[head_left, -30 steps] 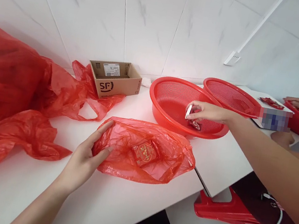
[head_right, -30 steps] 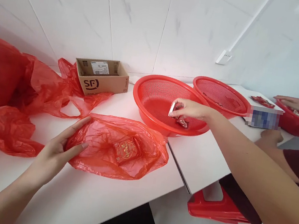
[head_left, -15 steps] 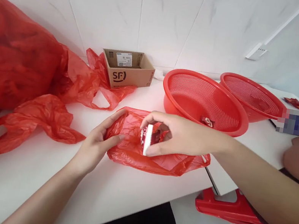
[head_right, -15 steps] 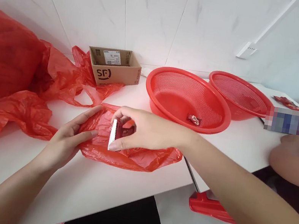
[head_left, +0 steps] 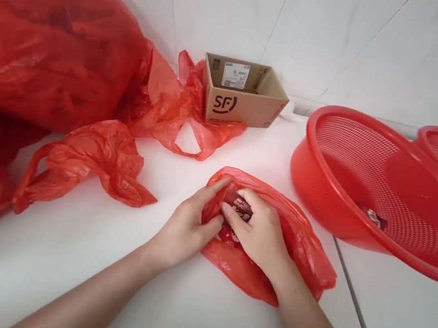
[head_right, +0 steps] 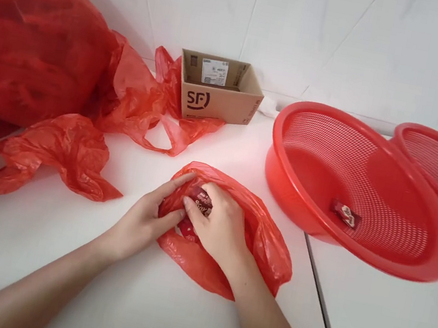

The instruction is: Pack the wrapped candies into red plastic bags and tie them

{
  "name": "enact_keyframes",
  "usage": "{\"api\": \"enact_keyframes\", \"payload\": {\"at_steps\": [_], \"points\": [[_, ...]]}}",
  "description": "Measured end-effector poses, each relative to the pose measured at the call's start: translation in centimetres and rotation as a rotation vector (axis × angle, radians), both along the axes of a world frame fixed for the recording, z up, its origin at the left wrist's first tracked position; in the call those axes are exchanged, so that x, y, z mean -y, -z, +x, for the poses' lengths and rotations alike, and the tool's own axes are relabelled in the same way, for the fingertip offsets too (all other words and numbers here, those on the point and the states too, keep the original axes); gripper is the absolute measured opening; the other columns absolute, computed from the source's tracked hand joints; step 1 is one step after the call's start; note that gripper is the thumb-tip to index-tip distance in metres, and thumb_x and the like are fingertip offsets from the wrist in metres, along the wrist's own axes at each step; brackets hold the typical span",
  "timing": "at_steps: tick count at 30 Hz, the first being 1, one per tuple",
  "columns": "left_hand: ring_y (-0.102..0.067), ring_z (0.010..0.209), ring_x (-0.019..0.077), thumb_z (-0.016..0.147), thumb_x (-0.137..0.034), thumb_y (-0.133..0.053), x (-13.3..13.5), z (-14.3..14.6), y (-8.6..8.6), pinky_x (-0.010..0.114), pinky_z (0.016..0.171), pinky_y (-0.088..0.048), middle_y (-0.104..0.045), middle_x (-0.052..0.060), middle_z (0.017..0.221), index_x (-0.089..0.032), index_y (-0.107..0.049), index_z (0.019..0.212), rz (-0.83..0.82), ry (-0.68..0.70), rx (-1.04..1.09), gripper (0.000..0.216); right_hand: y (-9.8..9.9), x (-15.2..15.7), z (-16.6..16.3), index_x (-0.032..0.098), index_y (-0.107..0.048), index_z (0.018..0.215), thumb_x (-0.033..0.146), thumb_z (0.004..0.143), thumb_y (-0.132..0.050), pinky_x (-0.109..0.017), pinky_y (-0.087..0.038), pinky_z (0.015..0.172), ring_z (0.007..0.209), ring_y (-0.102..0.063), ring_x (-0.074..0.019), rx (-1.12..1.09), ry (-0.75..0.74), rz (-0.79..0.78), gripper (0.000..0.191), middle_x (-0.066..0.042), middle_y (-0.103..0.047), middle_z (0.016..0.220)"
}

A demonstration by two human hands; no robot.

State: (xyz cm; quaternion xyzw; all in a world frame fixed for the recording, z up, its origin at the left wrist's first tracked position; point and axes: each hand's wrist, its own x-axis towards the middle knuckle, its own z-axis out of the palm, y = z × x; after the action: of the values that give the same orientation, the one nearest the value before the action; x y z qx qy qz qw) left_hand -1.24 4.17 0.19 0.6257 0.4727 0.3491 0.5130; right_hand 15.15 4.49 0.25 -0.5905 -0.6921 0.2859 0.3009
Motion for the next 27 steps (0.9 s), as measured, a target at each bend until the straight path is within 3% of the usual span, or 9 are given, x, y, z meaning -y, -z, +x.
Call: {"api": "enact_keyframes", "payload": {"at_steps": [3, 6, 12, 18, 21, 27], "points": [[-0.055, 0.125, 0.0240, 0.085, -0.015, -0.052, -0.3, 0.1, 0.4, 0.037, 0.107, -0.045, -0.054, 0.000, 0.141, -0.028, -0.039, 0.146, -0.058, 0.001, -0.004, 0.064, 0.8, -0.2, 0.1, 0.022, -0.054, 0.086, 0.038, 0.089, -0.057, -0.031, -0.049, 0.065, 0.074, -0.062, -0.0179, 0.027, -0.032, -0.021, 0.016, -0.001, -0.065, 0.082], [-0.060, 0.118, 0.0249, 0.085, -0.017, -0.054, -0.5, 0.0, 0.4, 0.038, 0.102, -0.049, -0.058, 0.000, 0.135, -0.031, -0.039, 0.146, -0.112, 0.004, 0.005, 0.065, 0.3, -0.1, 0.5, 0.022, -0.055, 0.086, 0.038, 0.090, -0.057, -0.031, -0.049, 0.063, 0.069, -0.061, -0.0166, 0.026, -0.040, -0.024, 0.017, 0.000, -0.064, 0.078], [-0.050, 0.130, 0.0277, 0.088, -0.024, -0.057, -0.7, -0.2, 0.4, 0.039, 0.104, -0.049, -0.050, -0.005, 0.144, -0.039, -0.041, 0.144, -0.123, -0.016, -0.006, 0.060, -0.7, 0.2, 1.2, 0.026, -0.059, 0.095, 0.027, 0.091, -0.059, -0.027, -0.054, 0.067, 0.076, -0.065, -0.0146, -0.075, -0.053, 0.045, 0.005, 0.000, -0.067, 0.088], [-0.043, 0.135, 0.0327, 0.088, -0.029, -0.059, -0.8, -0.3, 0.5, 0.046, 0.107, -0.046, -0.049, -0.005, 0.146, -0.038, -0.041, 0.144, -0.147, -0.029, -0.035, 0.060, -1.7, 0.3, 1.7, 0.028, -0.059, 0.111, 0.021, 0.093, -0.054, -0.034, -0.056, 0.077, 0.093, -0.066, -0.0207, -0.019, 0.019, 0.211, 0.020, -0.003, -0.069, 0.104], [-0.041, 0.137, 0.0315, 0.089, -0.029, -0.057, -0.8, -0.2, 0.4, 0.044, 0.107, -0.047, -0.046, -0.007, 0.147, -0.040, -0.042, 0.143, -0.139, -0.038, -0.033, 0.058, -2.0, 0.3, 1.8, 0.029, -0.059, 0.116, 0.019, 0.093, -0.053, -0.037, -0.056, 0.083, 0.094, -0.067, -0.0218, 0.006, 0.041, 0.247, 0.027, -0.003, -0.069, 0.104], [-0.060, 0.118, 0.0306, 0.089, -0.031, -0.057, -0.8, -0.2, 0.4, 0.045, 0.097, -0.055, -0.055, -0.003, 0.140, -0.039, -0.040, 0.144, -0.204, -0.026, 0.012, 0.059, -2.2, 0.5, 1.9, 0.031, -0.061, 0.117, 0.017, 0.091, -0.053, -0.039, -0.058, 0.080, 0.092, -0.068, -0.0229, 0.010, 0.068, 0.310, 0.031, -0.003, -0.070, 0.106]]}}
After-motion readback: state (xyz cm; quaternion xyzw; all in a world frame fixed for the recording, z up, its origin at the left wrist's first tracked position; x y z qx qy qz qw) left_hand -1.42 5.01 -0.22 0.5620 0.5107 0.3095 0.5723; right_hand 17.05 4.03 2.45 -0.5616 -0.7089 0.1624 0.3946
